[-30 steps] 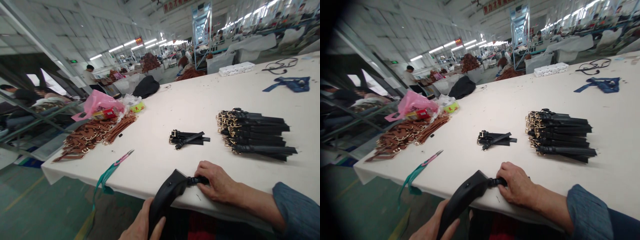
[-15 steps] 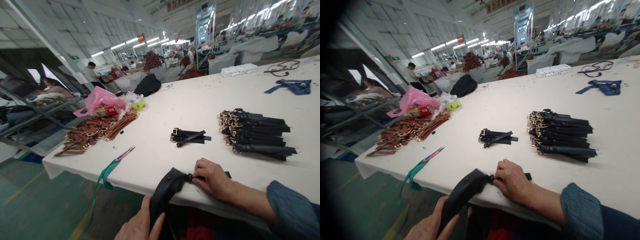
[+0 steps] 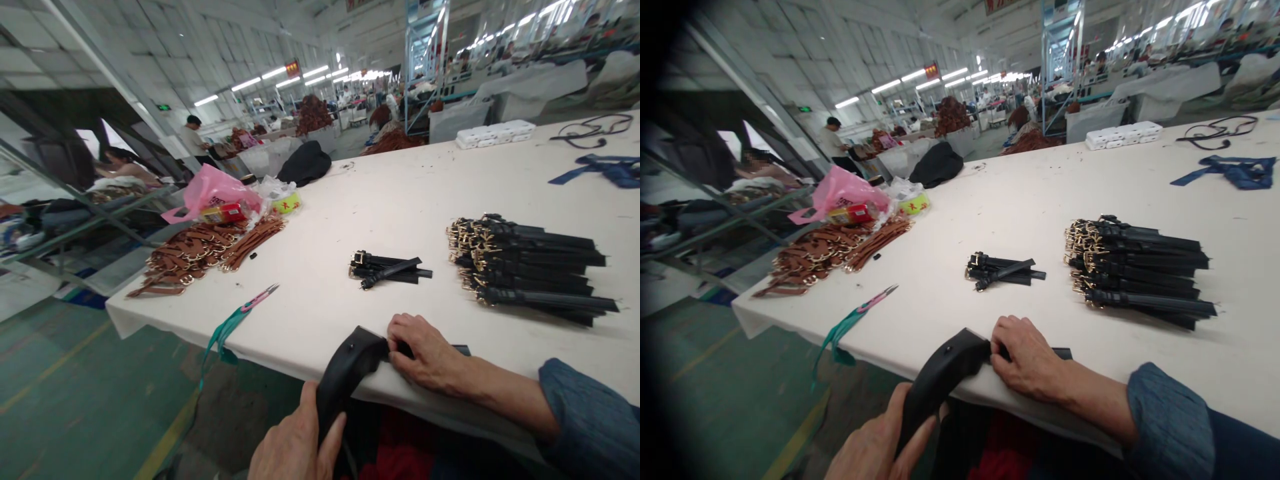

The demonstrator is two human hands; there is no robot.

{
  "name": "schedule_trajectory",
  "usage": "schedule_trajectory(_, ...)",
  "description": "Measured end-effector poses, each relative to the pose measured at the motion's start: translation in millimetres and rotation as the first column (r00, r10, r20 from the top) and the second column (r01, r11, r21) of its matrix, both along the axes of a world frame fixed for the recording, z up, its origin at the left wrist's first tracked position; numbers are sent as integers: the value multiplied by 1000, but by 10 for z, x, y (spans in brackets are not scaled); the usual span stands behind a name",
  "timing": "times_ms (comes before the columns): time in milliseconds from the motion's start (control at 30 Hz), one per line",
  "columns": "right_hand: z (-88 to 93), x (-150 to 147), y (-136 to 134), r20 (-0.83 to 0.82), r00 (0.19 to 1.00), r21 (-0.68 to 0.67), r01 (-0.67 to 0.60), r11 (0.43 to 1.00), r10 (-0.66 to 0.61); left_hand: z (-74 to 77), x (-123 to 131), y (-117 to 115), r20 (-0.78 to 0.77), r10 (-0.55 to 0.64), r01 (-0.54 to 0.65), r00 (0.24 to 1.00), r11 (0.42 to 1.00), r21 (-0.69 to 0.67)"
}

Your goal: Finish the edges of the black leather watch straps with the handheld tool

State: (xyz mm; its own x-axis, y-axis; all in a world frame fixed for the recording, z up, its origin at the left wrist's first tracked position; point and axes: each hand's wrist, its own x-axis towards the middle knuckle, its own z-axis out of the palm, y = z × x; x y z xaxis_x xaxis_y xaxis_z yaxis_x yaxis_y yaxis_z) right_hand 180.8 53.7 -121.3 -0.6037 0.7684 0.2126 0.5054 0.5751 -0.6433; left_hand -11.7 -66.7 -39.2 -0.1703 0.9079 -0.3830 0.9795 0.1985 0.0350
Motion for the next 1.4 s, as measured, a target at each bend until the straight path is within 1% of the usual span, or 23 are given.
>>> schedule_trajectory(100, -30, 11, 18, 4, 1000, 55, -26, 998, 25, -27, -46, -9, -5, 45, -45, 999, 999, -24)
schedule_trajectory(167, -45, 1, 34, 64, 998, 128, -32, 991, 24, -70, -73, -20, 28, 76, -76, 997, 997, -30)
schedule_trajectory(300, -76, -59, 51, 217, 973, 290, 7, 957, -73, -113, -81, -48, 62, 59, -59, 996, 998, -2)
schedule_trajectory(367, -99, -88, 54, 249, 963, 356, 12, 934, -107, -90, -67, -57, 70, 65, -65, 995, 998, -2)
schedule_trajectory(433, -118, -104, 60, 258, 956, 375, 31, 927, -137, -54, -56, -65, 96, 90, -90, 991, 996, -11)
schedule_trajectory(533, -126, -104, 80, 229, 955, 310, 111, 944, -188, -23, -73, -83, 152, 90, -91, 984, 996, 0)
schedule_trajectory(600, -119, -94, 98, 184, 966, 240, 134, 961, -181, -29, -105, -97, 189, 72, -75, 979, 997, 6)
schedule_trajectory(667, -107, -79, 112, 131, 980, 180, 123, 976, -147, -46, -138, -107, 196, 72, -72, 978, 997, -6)
schedule_trajectory(733, -92, -53, 114, 66, 990, 126, 114, 985, -123, -56, -160, -116, 171, 84, -83, 982, 996, -12)
schedule_trajectory(833, -65, 11, 85, -57, 996, 52, 70, 996, -67, -36, -165, -127, 135, 85, -89, 987, 996, 19)
schedule_trajectory(900, -50, 62, 51, -103, 995, 50, 9, 999, -3, 1, -158, -124, 129, 78, -81, 989, 996, 21)
schedule_trajectory(967, -44, 106, 20, -105, 993, 64, -51, 997, 58, 49, -147, -102, 110, 75, -75, 991, 997, -8)
schedule_trajectory(1067, -58, 138, 6, -91, 991, 49, -93, 994, 97, 129, -124, -48, 77, 78, -73, 994, 995, -66)
schedule_trajectory(1167, -88, 137, 24, -92, 990, 25, -100, 995, 102, 193, -83, 2, 51, 57, -53, 997, 996, -70)
schedule_trajectory(1233, -101, 133, 38, -93, 991, 16, -94, 995, 95, 211, -45, 34, 7, 24, -24, 1000, 999, -49)
schedule_trajectory(1333, -102, 133, 47, -90, 993, 16, -69, 997, 70, 194, 10, 105, -53, -23, 24, 998, 1000, 9)
schedule_trajectory(1400, -98, 135, 45, -93, 994, 23, -59, 998, 60, 168, 34, 165, -57, -54, 57, 997, 996, 65)
